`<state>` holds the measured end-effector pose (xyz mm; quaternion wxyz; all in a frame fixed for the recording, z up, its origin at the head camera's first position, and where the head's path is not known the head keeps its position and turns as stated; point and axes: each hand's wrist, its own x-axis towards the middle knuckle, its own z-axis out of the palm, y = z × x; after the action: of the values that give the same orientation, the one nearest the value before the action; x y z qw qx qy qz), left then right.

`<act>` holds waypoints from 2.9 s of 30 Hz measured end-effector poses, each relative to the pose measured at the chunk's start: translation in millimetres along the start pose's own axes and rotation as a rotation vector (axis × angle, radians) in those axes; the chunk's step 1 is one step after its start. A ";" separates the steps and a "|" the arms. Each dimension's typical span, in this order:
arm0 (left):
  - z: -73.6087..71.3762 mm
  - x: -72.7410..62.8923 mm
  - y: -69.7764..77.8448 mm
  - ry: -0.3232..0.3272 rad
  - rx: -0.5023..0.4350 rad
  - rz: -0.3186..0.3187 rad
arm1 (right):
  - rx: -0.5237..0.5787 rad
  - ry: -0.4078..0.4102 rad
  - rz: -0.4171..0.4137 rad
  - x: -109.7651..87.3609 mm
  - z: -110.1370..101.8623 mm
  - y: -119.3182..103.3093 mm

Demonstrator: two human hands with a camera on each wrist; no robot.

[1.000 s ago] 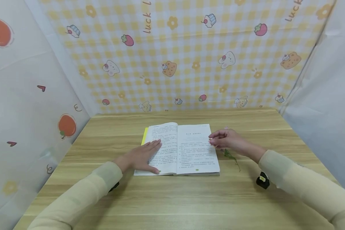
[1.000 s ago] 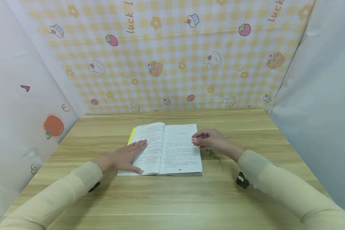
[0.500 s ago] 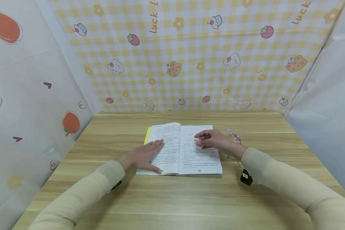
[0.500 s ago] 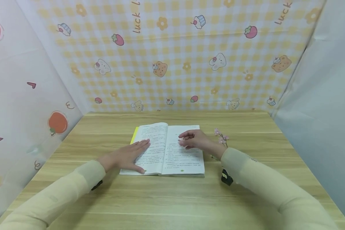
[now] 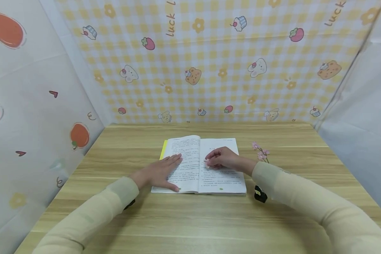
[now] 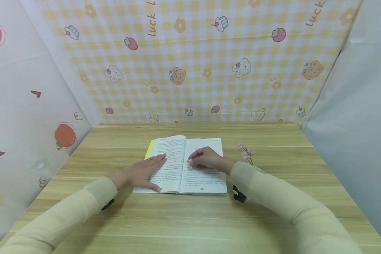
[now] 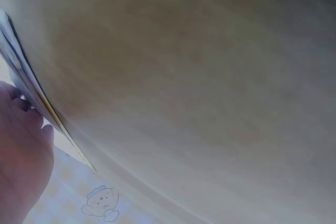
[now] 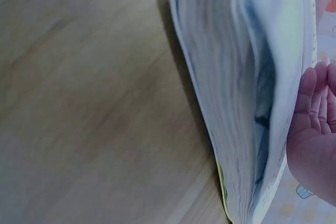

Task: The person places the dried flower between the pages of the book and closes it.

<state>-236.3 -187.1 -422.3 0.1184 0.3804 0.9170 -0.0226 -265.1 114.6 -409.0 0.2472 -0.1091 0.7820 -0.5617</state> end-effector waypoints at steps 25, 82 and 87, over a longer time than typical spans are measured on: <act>-1.0 0.5 1.0 -0.002 -0.021 -0.002 | -0.188 0.088 0.025 7.4 16.0 -6.8; -3.9 -1.8 5.4 -0.004 -0.023 0.004 | -1.098 0.073 -0.307 14.6 -94.0 28.0; -2.5 -0.6 4.5 -0.006 -0.017 -0.005 | -1.147 0.063 -0.283 15.6 -95.3 30.9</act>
<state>-233.3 -184.0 -419.5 0.1246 0.3769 0.9177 -0.0163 -323.7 196.8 -418.4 0.0478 -0.3118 0.9456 -0.0796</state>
